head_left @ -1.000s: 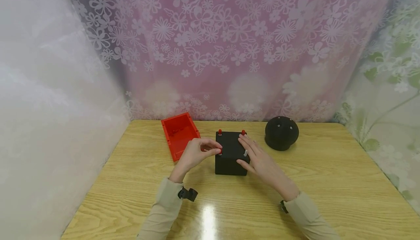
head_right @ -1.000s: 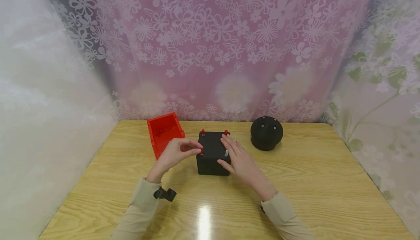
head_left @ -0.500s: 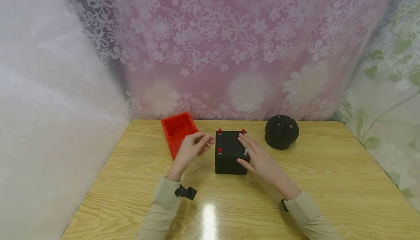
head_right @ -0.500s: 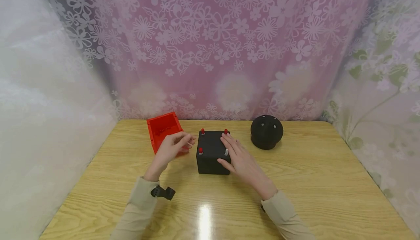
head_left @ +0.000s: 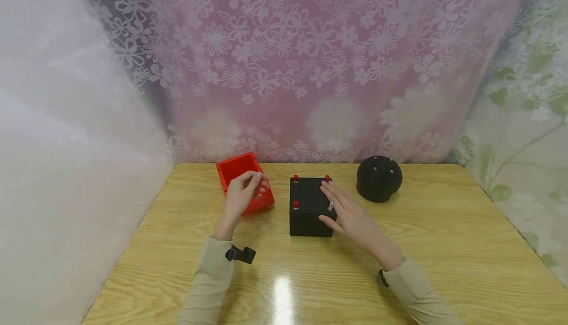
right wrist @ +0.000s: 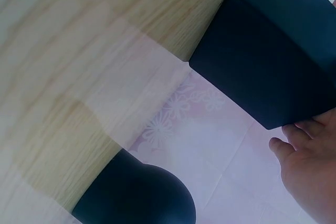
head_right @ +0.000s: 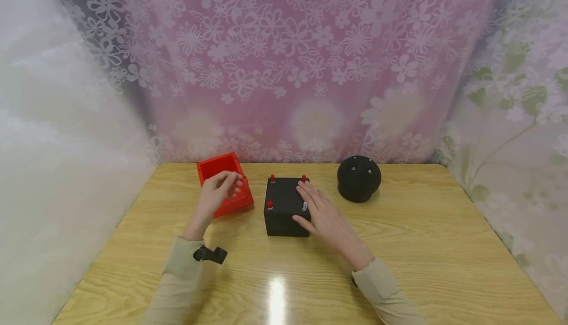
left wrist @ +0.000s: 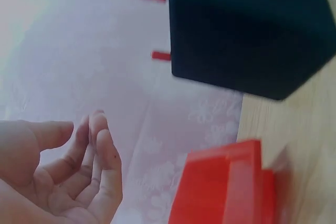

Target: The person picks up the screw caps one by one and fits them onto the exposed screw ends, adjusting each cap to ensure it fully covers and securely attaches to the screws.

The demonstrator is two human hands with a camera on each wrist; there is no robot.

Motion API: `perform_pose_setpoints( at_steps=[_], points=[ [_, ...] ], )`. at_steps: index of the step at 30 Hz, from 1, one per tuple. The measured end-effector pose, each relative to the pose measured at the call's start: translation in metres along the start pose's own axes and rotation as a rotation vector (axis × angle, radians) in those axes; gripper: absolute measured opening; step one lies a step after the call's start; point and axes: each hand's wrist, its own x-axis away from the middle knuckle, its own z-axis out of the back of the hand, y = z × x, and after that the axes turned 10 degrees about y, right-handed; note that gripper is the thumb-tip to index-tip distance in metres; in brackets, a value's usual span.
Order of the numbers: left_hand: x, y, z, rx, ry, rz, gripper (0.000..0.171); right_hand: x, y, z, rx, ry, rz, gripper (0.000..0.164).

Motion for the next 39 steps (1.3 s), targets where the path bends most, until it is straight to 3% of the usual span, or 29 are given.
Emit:
perform_pose_setpoints(
  at_steps=[8,10,15,22,30,39],
  points=[
    [-0.029,0.003,0.021,-0.053,0.038,-0.056,0.034,-0.001,-0.002,0.000,-0.010,-0.018,-0.020,0.079],
    [-0.037,0.004,0.024,-0.121,0.040,-0.063,0.033,-0.001,-0.002,0.000,-0.014,-0.014,-0.016,0.078],
    [-0.056,0.003,0.026,-0.393,0.032,-0.096,0.034,0.000,0.000,-0.001,-0.016,-0.002,-0.007,0.078],
    [-0.080,-0.009,0.022,-0.663,-0.075,-0.057,0.037,0.000,0.000,-0.001,-0.017,-0.006,-0.009,0.078],
    [-0.097,-0.031,0.012,-0.921,-0.158,-0.067,0.035,0.000,-0.002,-0.001,-0.013,-0.010,-0.020,0.078],
    [-0.104,-0.049,0.005,-1.025,-0.216,-0.017,0.019,0.000,-0.003,0.002,-0.019,-0.026,-0.029,0.078]
  ],
)
